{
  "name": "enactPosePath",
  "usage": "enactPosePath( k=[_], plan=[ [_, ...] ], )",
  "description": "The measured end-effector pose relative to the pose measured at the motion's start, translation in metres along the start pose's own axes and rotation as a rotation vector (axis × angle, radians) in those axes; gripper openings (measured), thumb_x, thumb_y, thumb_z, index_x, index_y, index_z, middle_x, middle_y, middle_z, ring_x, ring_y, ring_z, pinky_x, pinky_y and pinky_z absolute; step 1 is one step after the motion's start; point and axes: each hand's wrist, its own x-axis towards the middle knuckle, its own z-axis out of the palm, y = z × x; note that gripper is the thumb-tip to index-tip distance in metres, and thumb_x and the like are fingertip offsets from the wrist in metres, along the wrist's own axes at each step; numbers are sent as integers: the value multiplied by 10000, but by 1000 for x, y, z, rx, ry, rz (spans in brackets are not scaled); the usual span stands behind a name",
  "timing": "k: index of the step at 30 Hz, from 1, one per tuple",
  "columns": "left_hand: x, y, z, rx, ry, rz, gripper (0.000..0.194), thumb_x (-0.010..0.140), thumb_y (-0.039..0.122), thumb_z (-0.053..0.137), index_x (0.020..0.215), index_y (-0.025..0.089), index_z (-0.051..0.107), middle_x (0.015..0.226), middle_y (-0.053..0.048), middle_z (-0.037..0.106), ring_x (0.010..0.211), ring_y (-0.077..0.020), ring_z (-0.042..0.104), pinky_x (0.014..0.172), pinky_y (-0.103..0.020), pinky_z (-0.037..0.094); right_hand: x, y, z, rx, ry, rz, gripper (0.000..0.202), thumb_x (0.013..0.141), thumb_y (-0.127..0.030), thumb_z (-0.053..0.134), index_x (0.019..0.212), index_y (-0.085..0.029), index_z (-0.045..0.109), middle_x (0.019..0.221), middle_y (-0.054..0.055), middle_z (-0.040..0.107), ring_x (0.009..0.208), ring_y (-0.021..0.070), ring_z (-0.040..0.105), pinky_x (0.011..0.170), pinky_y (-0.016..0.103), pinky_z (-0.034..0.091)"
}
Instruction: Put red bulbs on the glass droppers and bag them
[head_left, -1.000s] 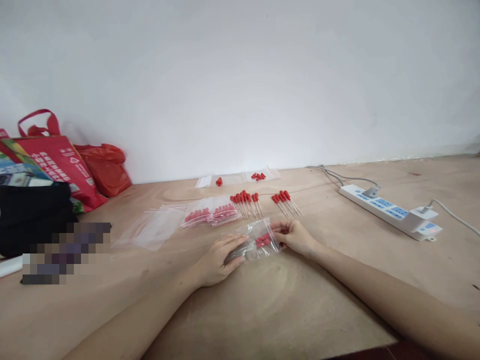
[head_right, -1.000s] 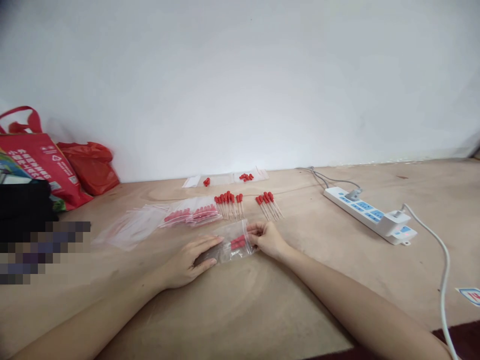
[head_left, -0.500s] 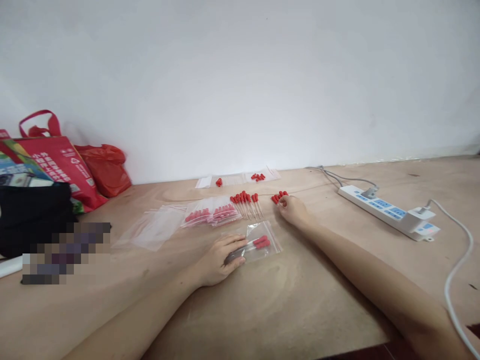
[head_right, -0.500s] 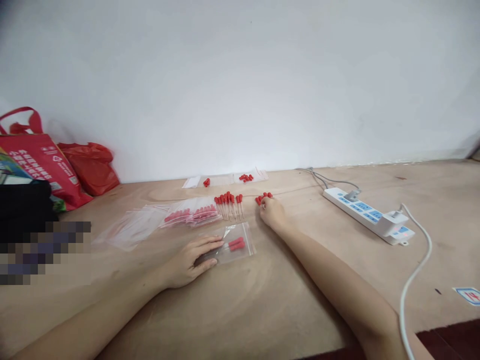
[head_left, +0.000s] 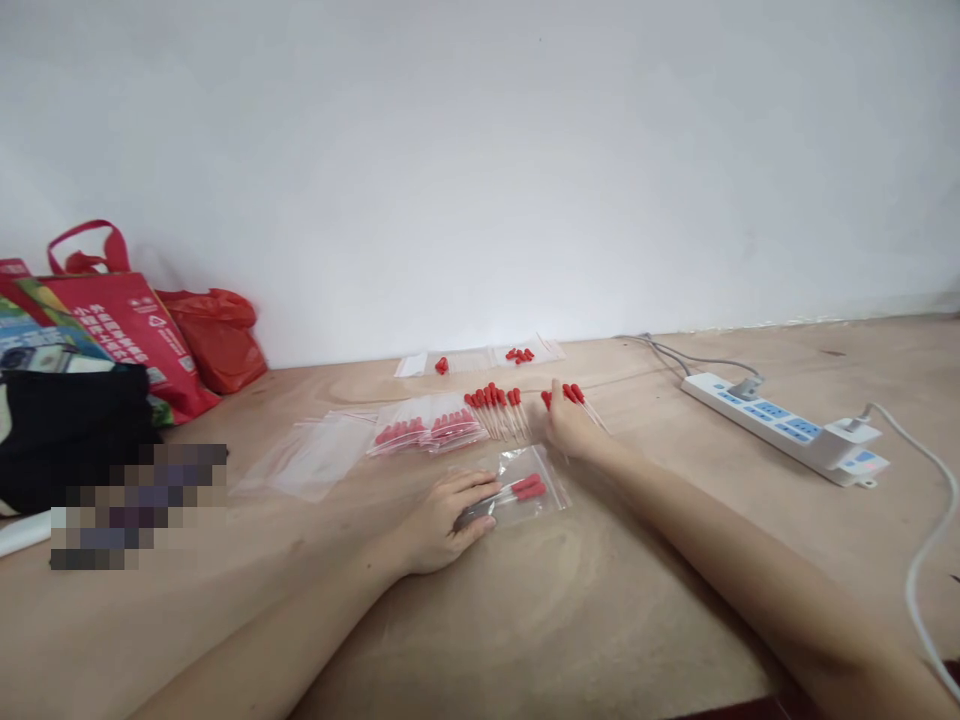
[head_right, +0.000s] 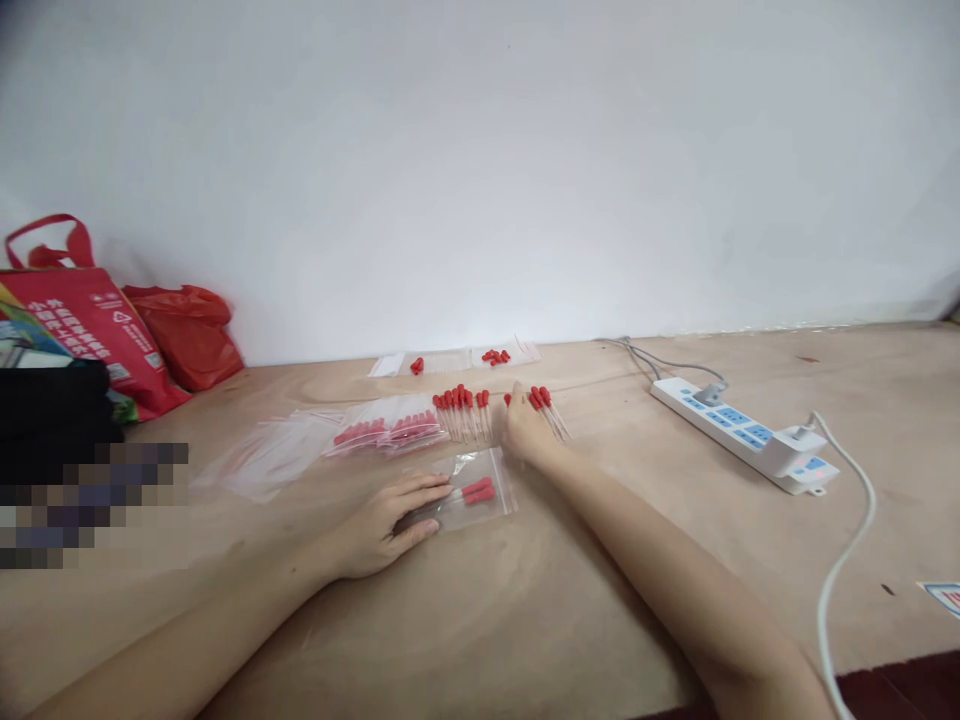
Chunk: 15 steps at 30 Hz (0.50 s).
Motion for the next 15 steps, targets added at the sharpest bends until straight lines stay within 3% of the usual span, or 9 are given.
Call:
enactPosePath(
  k=[2, 4, 8, 15],
  plan=[
    [0, -1, 1, -4, 2, -1, 364, 814, 284, 471, 1167, 199, 501, 1243, -73, 488, 1145, -217, 435, 963, -397, 352, -14, 10, -3, 274, 91, -25, 587, 776, -156, 390, 1300, -56, 145, 840, 106, 576, 734, 186, 574, 677, 305, 448],
    [0, -1, 1, 0, -1, -3, 368, 815, 290, 466, 1170, 196, 498, 1247, -78, 482, 1143, -219, 435, 958, -400, 357, -28, 20, -5, 572, 186, 39, 624, 780, -215, 407, 1311, -135, 90, 763, 27, 535, 571, 134, 547, 562, 275, 469],
    [0, -2, 2, 16, -5, -9, 367, 818, 294, 459, 1168, 193, 501, 1246, -81, 481, 1146, -218, 431, 951, -399, 361, -44, 27, -2, 978, 290, 230, 594, 728, -211, 489, 1232, -208, 172, 638, -61, 449, 445, 97, 508, 431, 230, 465],
    [0, 0, 1, 33, 3, -8, 387, 816, 298, 463, 1193, 209, 466, 1228, -65, 499, 1130, -203, 443, 947, -375, 365, -50, 0, 4, 1295, 198, 350, 390, 666, -132, 531, 977, -232, 317, 547, -93, 481, 458, 106, 551, 463, 227, 493]
  ],
)
